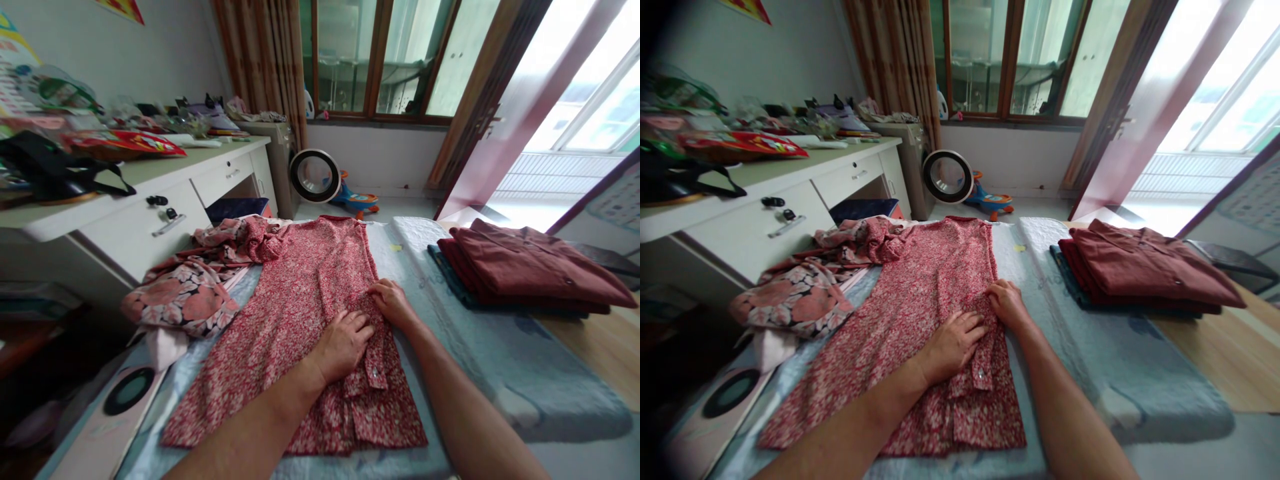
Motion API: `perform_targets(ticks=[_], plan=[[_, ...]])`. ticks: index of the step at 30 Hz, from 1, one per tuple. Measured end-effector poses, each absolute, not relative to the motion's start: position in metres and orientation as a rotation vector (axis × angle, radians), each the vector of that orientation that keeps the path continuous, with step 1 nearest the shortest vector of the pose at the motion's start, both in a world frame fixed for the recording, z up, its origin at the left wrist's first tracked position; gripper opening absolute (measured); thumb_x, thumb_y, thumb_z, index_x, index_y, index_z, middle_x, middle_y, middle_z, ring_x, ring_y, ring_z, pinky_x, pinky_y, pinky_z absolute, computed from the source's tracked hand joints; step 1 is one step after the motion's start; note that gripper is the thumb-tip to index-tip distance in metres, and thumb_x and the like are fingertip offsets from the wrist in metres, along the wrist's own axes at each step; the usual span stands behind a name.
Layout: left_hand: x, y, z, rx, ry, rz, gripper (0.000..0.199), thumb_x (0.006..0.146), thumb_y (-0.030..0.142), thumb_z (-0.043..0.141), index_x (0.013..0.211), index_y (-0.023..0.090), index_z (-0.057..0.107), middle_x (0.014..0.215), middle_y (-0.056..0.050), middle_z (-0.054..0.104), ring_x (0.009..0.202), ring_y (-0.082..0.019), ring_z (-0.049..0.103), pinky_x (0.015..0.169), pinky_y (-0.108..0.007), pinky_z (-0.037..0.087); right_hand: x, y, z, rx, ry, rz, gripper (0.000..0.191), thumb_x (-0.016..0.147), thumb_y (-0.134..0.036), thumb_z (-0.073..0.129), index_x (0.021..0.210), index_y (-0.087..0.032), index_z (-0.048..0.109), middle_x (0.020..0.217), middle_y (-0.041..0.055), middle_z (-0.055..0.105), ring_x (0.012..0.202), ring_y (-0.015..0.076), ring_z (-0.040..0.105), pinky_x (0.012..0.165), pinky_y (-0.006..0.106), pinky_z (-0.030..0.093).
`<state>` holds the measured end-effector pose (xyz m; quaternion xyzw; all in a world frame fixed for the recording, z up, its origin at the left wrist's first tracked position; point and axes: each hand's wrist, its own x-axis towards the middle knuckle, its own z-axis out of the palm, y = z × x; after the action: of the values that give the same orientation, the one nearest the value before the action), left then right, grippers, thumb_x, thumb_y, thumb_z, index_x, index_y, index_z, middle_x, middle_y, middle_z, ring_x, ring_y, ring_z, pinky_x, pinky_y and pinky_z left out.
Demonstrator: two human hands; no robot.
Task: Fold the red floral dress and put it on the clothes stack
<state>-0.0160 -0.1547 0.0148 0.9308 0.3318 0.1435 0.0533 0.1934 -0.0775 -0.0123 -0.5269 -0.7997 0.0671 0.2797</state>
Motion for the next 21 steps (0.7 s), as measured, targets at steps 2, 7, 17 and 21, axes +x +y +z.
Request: perform_targets(ticks=[2,7,17,21], plan=[[-0.016,-0.154,0.016,2.825,1.000,0.441,0.031,0.098,0.028,0.046,0.126,0.022,0.057,0.131,-0.006,0.059,0.126,-0.022,0.049,0.113,-0.043,0.035,0.192,-0.076,-0.015,-1.464,-2.133,0.136,0.025,0.086,-0.014,0.052,0.098,-0.021,0.073,0.102,0.0068,0.069,0.098,0.0203,0.060,0.094,0.032,0.043],[-0.016,-0.155,0.016,2.813,0.999,0.436,0.030,0.097,0.027,0.047,0.125,0.022,0.057,0.132,-0.006,0.058,0.128,-0.023,0.047,0.113,-0.043,0.034,0.192,-0.073,-0.018,-1.559,-2.139,0.060,0.031,0.089,-0.018,0.051,0.114,-0.019,0.069,0.120,0.0088,0.067,0.110,0.0228,0.059,0.101,0.037,0.040],[-0.019,-0.158,0.015,2.760,0.996,0.370,0.045,0.093,0.037,0.052,0.135,0.021,0.051,0.146,-0.008,0.049,0.139,-0.027,0.038,0.119,-0.047,0.027,0.193,-0.070,-0.023,-1.710,-2.148,-0.001,0.043,0.092,-0.028,0.050,0.132,-0.016,0.058,0.142,0.0116,0.055,0.127,0.0288,0.049,0.109,0.044,0.034],[-0.019,-0.159,0.017,2.730,0.989,0.400,0.045,0.092,0.031,0.053,0.136,0.023,0.050,0.146,-0.008,0.048,0.139,-0.026,0.038,0.119,-0.048,0.026,0.197,-0.072,-0.015,-1.554,-2.051,0.049,0.036,0.088,-0.027,0.055,0.123,-0.017,0.063,0.128,0.0110,0.063,0.116,0.0257,0.056,0.105,0.040,0.038]])
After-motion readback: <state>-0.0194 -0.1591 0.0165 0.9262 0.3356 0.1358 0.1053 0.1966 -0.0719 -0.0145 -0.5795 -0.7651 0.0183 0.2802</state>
